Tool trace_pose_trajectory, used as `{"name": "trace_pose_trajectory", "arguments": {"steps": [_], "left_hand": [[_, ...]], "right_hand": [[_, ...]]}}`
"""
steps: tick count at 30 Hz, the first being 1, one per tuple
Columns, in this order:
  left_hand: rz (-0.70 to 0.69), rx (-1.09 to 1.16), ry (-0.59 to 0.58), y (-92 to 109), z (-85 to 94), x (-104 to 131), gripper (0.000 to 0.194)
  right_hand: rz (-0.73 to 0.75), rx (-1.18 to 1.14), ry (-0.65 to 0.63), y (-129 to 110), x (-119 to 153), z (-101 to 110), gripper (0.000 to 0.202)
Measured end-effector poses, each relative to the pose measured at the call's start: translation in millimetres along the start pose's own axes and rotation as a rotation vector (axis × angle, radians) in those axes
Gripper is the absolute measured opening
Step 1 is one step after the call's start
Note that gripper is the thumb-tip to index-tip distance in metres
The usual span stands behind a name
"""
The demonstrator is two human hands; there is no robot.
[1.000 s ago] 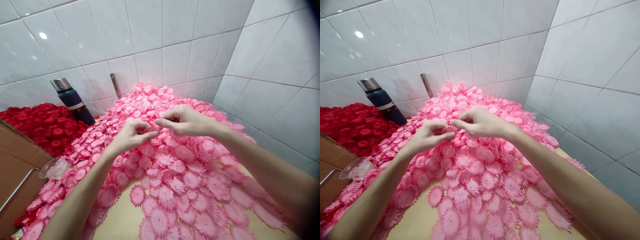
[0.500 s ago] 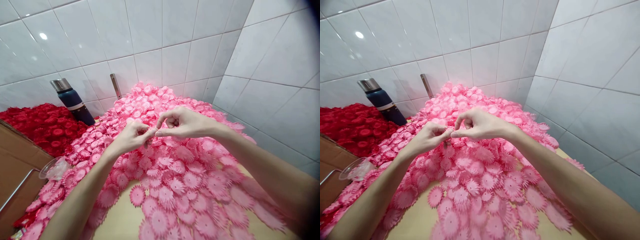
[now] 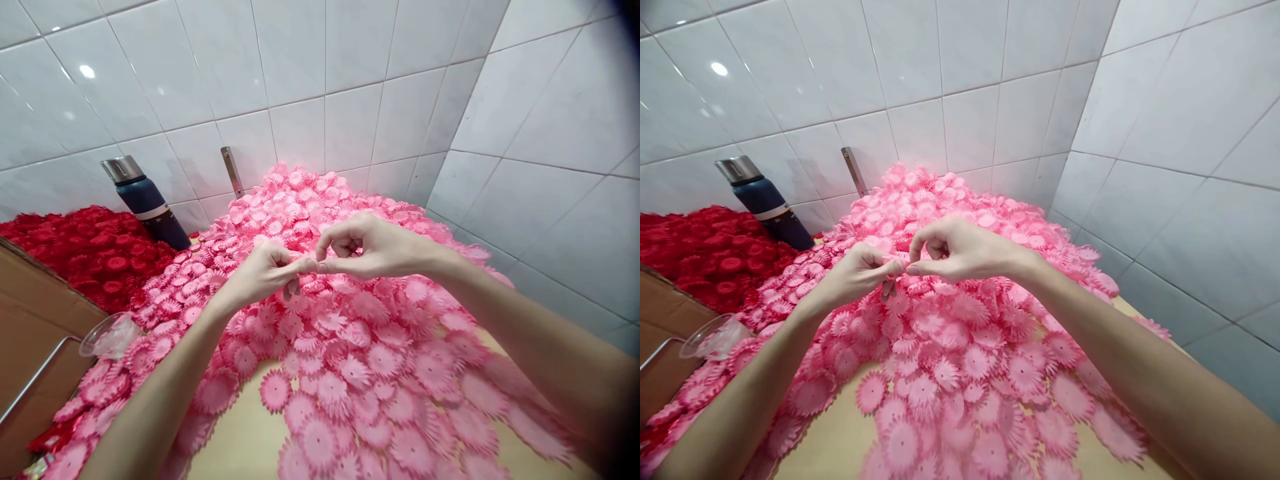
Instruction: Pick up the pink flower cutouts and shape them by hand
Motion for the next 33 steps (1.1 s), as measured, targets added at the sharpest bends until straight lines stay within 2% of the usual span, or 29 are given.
{"name": "trace_pose_trajectory", "arguments": {"steps": [3, 8, 14, 18, 23, 25, 29, 31, 33], "left_hand": [[-0.006, -0.006, 0.011, 1, -0.4, 0, 0.043], [-0.002, 0.028, -0.008, -3, -2.2, -1, 0.045], [0.011, 0.072, -0.059, -2, -2.9, 0, 0.033], [-0.005, 0.030, -0.042, -2, -3.9, -2, 0.037], [-0.026, 0.023, -0.046, -5, -4.5, -2, 0.041], [-0.017, 0.029, -0.043, -4, -3.5, -1, 0.039], [-0.040, -0.054, -0.005, 0, -1.1, 0, 0.047], [-0.067, -0.108, 0.029, 1, 0.0, -1, 0.048], [-0.089, -0.136, 0.044, 0, 0.4, -2, 0.039]], "right_hand": [[-0.013, -0.059, -0.030, 0, 0, -1, 0.029], [0.041, -0.042, -0.008, -1, -1, -4, 0.023], [-0.005, -0.032, -0.026, 3, -1, -4, 0.019], [0.028, -0.061, -0.028, 1, -2, -7, 0.023], [0.064, -0.041, -0.038, -2, -4, -14, 0.016], [0.021, -0.018, 0.031, 1, -4, -10, 0.014], [-0.158, 0.080, 0.313, 13, 1, 12, 0.017], [-0.253, 0.083, 0.350, 18, 4, 20, 0.022], [-0.303, 0.084, 0.325, 20, 6, 22, 0.033]]}}
Point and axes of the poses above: each hand's wrist, its own x-axis away from the middle knuckle, its own z-axis out of the back of the hand, y = z × x, the point moved 3 cm from there along -x, towards the middle knuckle, and after that the axes turned 4 degrees about -z, right-handed, at the moved point
